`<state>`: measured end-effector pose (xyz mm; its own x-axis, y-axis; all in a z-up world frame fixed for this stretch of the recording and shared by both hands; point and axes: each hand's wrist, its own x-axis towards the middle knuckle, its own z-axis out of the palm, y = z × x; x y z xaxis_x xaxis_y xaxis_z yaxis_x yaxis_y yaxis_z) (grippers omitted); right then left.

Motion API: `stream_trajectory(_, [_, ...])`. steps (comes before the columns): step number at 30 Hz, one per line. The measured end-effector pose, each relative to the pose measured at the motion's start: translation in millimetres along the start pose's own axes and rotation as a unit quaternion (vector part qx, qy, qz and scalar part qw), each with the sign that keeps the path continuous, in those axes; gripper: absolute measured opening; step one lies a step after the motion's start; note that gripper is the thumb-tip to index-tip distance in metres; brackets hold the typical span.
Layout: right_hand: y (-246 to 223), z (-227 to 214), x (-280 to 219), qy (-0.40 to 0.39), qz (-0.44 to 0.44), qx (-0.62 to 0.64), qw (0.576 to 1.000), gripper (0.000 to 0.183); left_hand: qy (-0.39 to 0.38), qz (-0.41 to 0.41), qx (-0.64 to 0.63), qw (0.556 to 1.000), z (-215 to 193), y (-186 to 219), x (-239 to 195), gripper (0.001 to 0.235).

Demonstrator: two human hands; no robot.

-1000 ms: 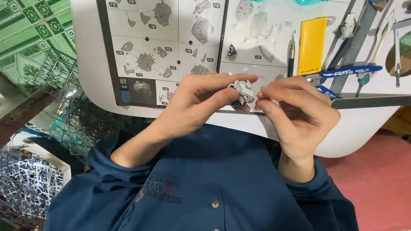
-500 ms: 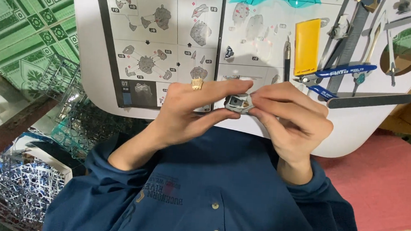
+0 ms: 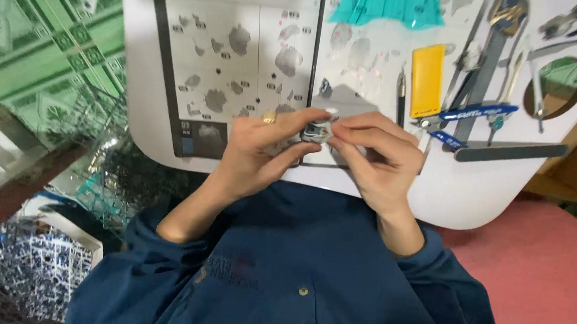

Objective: The person assembles a small plastic model kit by snapping together multiple small parts. They handle several components, align them, and press them into place, occasionally using a pen-like tool to adjust or clean parts. The assembly progresses incrementally as more pieces are added.

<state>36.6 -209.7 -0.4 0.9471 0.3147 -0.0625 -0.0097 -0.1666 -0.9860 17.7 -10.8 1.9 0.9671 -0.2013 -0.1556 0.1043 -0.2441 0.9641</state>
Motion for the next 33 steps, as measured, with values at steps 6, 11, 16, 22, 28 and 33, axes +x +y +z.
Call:
stream_trajectory(6, [-9.7, -12.4, 27.9, 0.019, 0.008, -0.158, 0.987, 0.013, 0.126, 0.033, -0.022, 0.991, -28.3, -1.4, -12.4, 0.038])
stream_trajectory(11, [2.7, 4.4, 25.5, -0.031, -0.117, -0.340, 0.933, 0.032, 0.135, 0.068, -0.069, 0.986, -20.1, 2.6, -14.0, 0.036])
stream_trajectory(16, [-5.2, 8.1, 26.5, -0.039, -0.157, -0.383, 0.909, 0.023, 0.097, -0.021, 0.077, 0.992, -31.8, 59.7, 4.9, 0.033])
stream_trajectory(22, [-15.5, 0.7, 21.9, -0.075, -0.097, -0.359, 0.925, 0.020, 0.017, 0.181, -0.085, 0.980, -40.0, 135.7, 43.8, 0.031])
stream_trajectory(28, [43.0, -5.0, 33.2, -0.066, -0.106, -0.286, 0.950, 0.017, -0.030, 0.334, -0.035, 0.941, -39.2, 209.0, 95.0, 0.034])
stream_trajectory(33, [121.4, -24.0, 78.2, -0.020, -0.007, -0.246, 0.969, 0.026, -0.077, 0.370, -0.137, 0.915, -22.8, 225.2, 108.5, 0.032])
